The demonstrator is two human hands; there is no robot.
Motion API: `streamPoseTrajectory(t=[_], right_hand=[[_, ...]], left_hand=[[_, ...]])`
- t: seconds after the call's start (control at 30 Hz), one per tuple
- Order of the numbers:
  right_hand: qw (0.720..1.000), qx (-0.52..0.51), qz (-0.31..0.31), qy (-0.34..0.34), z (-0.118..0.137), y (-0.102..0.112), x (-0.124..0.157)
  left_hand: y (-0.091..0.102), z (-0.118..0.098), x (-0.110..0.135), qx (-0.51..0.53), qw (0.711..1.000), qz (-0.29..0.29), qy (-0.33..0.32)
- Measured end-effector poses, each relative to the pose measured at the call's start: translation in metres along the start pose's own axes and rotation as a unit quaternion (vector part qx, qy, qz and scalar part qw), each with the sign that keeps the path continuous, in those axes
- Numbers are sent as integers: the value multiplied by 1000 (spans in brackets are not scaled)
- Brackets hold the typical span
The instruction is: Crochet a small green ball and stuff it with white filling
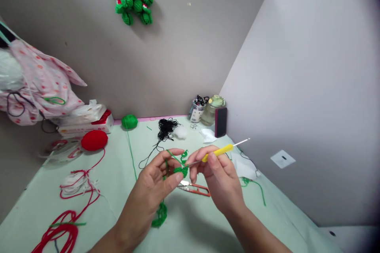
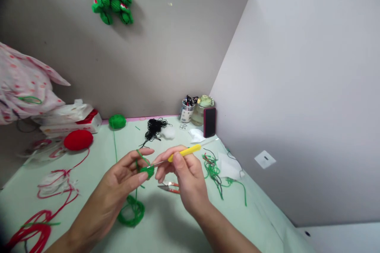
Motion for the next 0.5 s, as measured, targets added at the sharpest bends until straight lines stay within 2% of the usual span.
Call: streamPoseTrajectory(t=[0.1, 0.2, 0.37, 0.5], right_hand=[[1000, 14, 16, 2, 2, 2, 2], [996, 80, 41, 23, 7, 2, 6], [952, 247, 100, 150, 21, -4, 12], [940, 262, 103, 190, 24, -7, 13]], left_hand=[[1, 0, 1, -6, 1000, -2, -4], [2, 1, 2, -23, 1000, -7, -9], [5, -1, 3, -83, 994, -58, -51], [7, -1, 1, -95, 992, -61, -60]])
Point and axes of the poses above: each hand's wrist, its own x-axis away from the middle knuckle, its own y-axis out of the back of the hand, z = x × y, the point moved 3 cm from there along -x, towards the middle knuckle, and after that the axes turned 7 degrees about y, right-handed, at the moved point
